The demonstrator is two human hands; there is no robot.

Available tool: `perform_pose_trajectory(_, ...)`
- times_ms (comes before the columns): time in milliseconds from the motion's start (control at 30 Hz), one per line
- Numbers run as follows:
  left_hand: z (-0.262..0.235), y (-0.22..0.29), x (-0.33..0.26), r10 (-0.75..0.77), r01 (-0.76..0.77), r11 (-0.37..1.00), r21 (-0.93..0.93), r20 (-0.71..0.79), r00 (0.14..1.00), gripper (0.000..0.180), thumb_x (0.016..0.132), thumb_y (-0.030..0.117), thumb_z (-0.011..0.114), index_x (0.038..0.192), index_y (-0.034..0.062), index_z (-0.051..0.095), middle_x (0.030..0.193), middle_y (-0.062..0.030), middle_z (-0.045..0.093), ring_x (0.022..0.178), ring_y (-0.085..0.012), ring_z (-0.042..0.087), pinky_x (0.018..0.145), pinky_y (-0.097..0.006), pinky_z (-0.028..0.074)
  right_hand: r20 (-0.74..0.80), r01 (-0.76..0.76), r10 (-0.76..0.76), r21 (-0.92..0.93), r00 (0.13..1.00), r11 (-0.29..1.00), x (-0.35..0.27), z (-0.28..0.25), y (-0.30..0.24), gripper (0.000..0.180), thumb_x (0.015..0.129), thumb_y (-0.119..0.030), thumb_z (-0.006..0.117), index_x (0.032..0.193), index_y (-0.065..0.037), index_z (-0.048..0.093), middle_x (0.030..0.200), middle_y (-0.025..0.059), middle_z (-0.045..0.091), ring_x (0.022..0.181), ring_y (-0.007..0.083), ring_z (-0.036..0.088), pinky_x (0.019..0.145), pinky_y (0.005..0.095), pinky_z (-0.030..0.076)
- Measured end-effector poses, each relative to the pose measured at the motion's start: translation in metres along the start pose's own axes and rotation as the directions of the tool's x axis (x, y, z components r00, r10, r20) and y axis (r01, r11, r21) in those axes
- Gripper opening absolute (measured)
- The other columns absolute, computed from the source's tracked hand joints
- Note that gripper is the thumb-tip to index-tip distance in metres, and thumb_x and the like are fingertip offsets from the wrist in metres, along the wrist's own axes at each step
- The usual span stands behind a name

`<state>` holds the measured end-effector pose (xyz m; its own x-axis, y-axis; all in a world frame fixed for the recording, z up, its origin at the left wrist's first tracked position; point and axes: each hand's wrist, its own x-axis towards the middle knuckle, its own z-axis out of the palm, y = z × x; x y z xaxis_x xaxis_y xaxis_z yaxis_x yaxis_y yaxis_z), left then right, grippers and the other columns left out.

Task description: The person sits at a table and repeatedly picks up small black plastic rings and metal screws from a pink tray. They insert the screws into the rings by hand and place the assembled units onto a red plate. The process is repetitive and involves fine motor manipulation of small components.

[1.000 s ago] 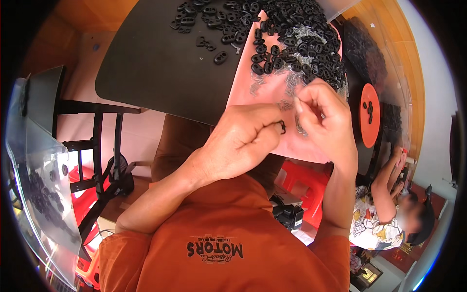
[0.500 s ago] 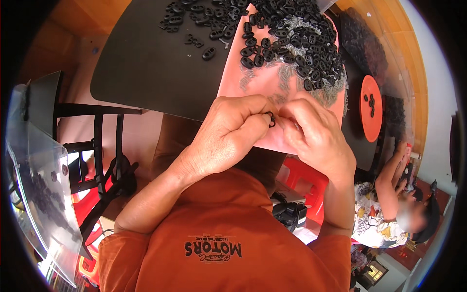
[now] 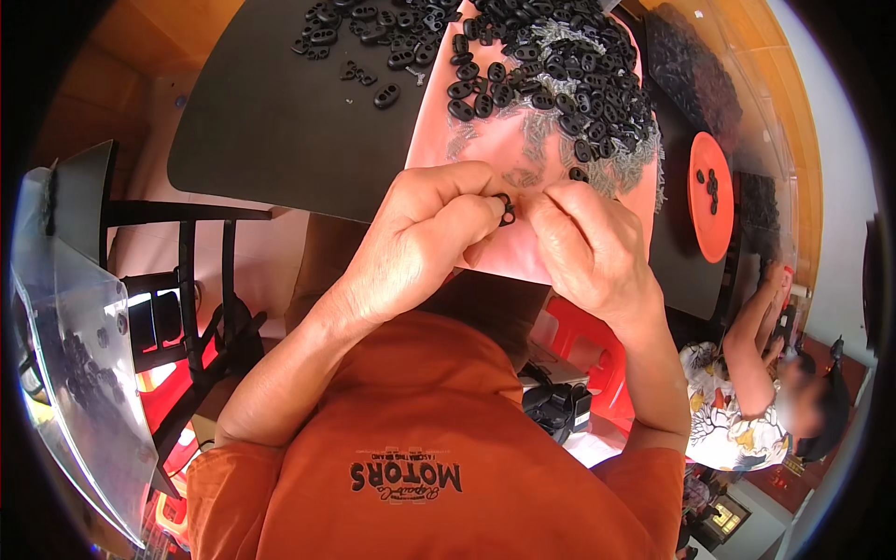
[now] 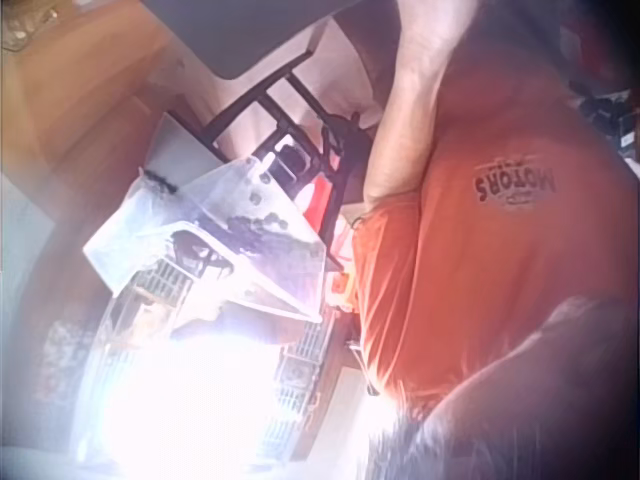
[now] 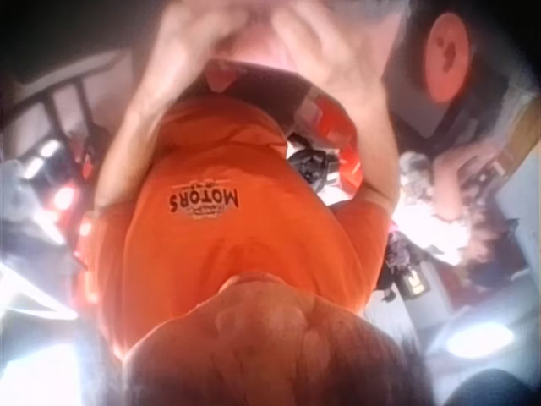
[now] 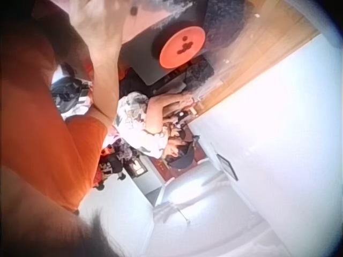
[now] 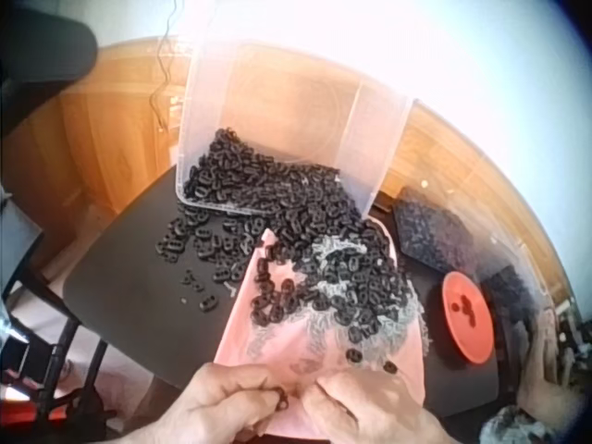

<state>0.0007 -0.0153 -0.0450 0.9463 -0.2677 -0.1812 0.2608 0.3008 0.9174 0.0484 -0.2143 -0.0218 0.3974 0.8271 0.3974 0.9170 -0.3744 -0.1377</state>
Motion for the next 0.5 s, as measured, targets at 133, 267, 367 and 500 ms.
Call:
perform_pose_trajectory(133, 0.003, -0.004, 0.001, 0.028, -0.031, 0.998, -0.058, -0.040, 0.999, 0.019, 0.086, 0.010, 0.048, 0.080, -0.0030, 0.059, 0.060, 0.0003, 0.047, 0.054, -0.0057, 0.042, 0.046, -0.023, 0.034, -0.040, -0.015, 0.013, -0.039, 0.999, 0.999, 0.002, 0.003, -0.005, 0.026, 0.068, 0.010, 0.064, 0.093, 0.004, 0.060, 0.081, 0.0102, 0.057, 0.062, 0.0214, 0.061, 0.050, 0.0324, 0.049)
perform_pose_trajectory(267, 0.001, -0.005, 0.001, 0.033, -0.033, 0.998, -0.052, -0.006, 0.999, 0.021, 0.086, 0.010, 0.047, 0.087, -0.0032, 0.063, 0.066, 0.0012, 0.050, 0.059, -0.0049, 0.043, 0.050, -0.022, 0.035, -0.104, -0.067, 0.074, 0.066, 0.992, 0.996, 0.002, 0.006, -0.005, 0.026, 0.068, 0.013, 0.062, 0.092, 0.004, 0.059, 0.079, 0.0107, 0.056, 0.062, 0.0202, 0.059, 0.050, 0.0293, 0.047)
perform_pose_trajectory(367, -0.002, -0.003, -0.002, 0.016, -0.016, 1.000, 0.002, 0.026, 1.000, 0.030, 0.086, 0.011, 0.044, 0.098, -0.0026, 0.068, 0.079, 0.0018, 0.058, 0.070, -0.0042, 0.048, 0.057, -0.021, 0.040, -0.139, -0.132, 0.161, 0.194, 0.977, 0.972, 0.006, 0.004, -0.008, 0.026, 0.068, 0.015, 0.060, 0.090, 0.001, 0.057, 0.081, 0.0079, 0.055, 0.061, 0.0183, 0.057, 0.051, 0.0275, 0.047)
perform_pose_trajectory(500, 0.002, -0.002, -0.002, 0.050, -0.051, 0.998, 0.043, 0.004, 0.999, 0.029, 0.087, 0.010, 0.043, 0.096, -0.0008, 0.068, 0.083, 0.0006, 0.061, 0.068, -0.0039, 0.047, 0.058, -0.021, 0.040, -0.071, -0.333, 0.417, 0.489, 0.906, 0.806, 0.002, -0.001, -0.013, 0.027, 0.072, 0.017, 0.056, 0.095, 0.002, 0.058, 0.081, 0.0070, 0.057, 0.063, 0.0118, 0.054, 0.055, 0.0242, 0.045)
